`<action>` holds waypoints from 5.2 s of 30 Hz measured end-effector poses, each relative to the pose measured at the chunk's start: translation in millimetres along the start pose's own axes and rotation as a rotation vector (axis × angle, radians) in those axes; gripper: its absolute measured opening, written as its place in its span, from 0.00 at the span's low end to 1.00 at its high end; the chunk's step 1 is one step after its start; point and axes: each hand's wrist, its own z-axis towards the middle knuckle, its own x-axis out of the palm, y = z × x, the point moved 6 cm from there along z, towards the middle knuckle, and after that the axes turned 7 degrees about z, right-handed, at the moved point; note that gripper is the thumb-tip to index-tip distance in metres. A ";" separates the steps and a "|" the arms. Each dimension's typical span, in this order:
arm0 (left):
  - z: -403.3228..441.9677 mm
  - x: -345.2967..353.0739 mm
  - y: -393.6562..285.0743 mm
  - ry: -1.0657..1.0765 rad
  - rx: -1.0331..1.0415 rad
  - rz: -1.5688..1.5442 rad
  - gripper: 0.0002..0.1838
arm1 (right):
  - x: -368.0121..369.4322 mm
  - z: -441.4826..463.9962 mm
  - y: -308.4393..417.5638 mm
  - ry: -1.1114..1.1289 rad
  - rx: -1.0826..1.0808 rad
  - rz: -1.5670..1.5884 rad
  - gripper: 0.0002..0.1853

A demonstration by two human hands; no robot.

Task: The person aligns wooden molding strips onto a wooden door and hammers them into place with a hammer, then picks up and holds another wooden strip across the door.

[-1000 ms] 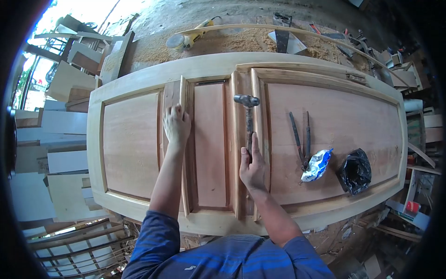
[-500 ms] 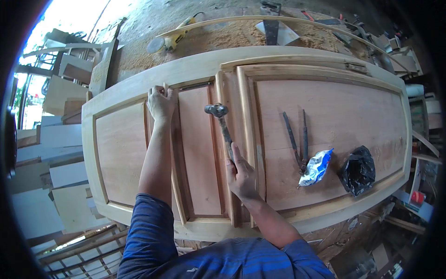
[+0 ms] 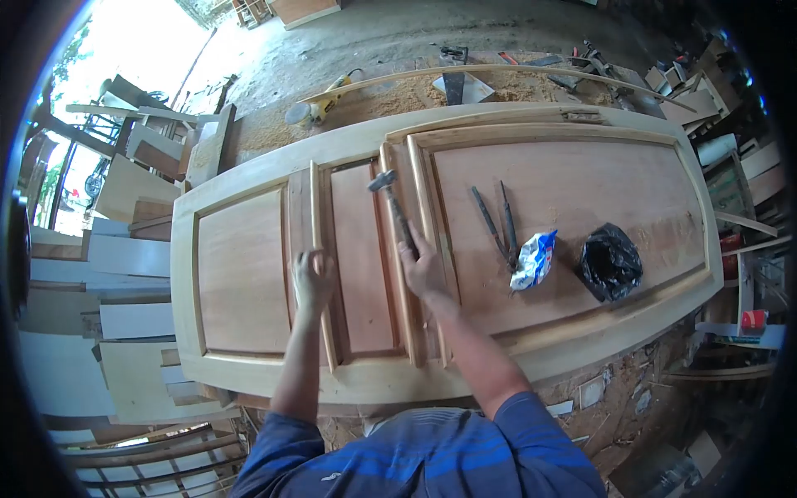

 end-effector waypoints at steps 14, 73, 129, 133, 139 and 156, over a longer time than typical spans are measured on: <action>-114.4 -17.9 26.9 0.012 -0.077 -0.115 0.21 | -185.0 -183.6 27.7 -0.111 0.512 -0.056 0.28; -85.0 -14.1 10.3 -0.062 -0.140 0.065 0.18 | -2.1 133.9 177.6 0.490 -0.597 -0.696 0.32; -284.5 -207.7 -174.6 0.511 -0.067 -2.127 0.16 | -321.7 -359.3 329.3 -0.217 -0.264 0.311 0.23; -301.0 -201.7 -177.5 0.437 -0.107 -2.036 0.16 | -336.5 -363.4 321.6 -0.235 -0.235 0.316 0.23; -316.3 -189.7 -163.0 0.369 -0.198 -1.950 0.17 | -338.2 -362.2 295.7 -0.226 -0.162 0.383 0.23; -327.6 -229.7 -80.2 0.239 -0.297 -1.881 0.17 | -249.4 -368.9 294.6 -0.213 -0.053 0.395 0.19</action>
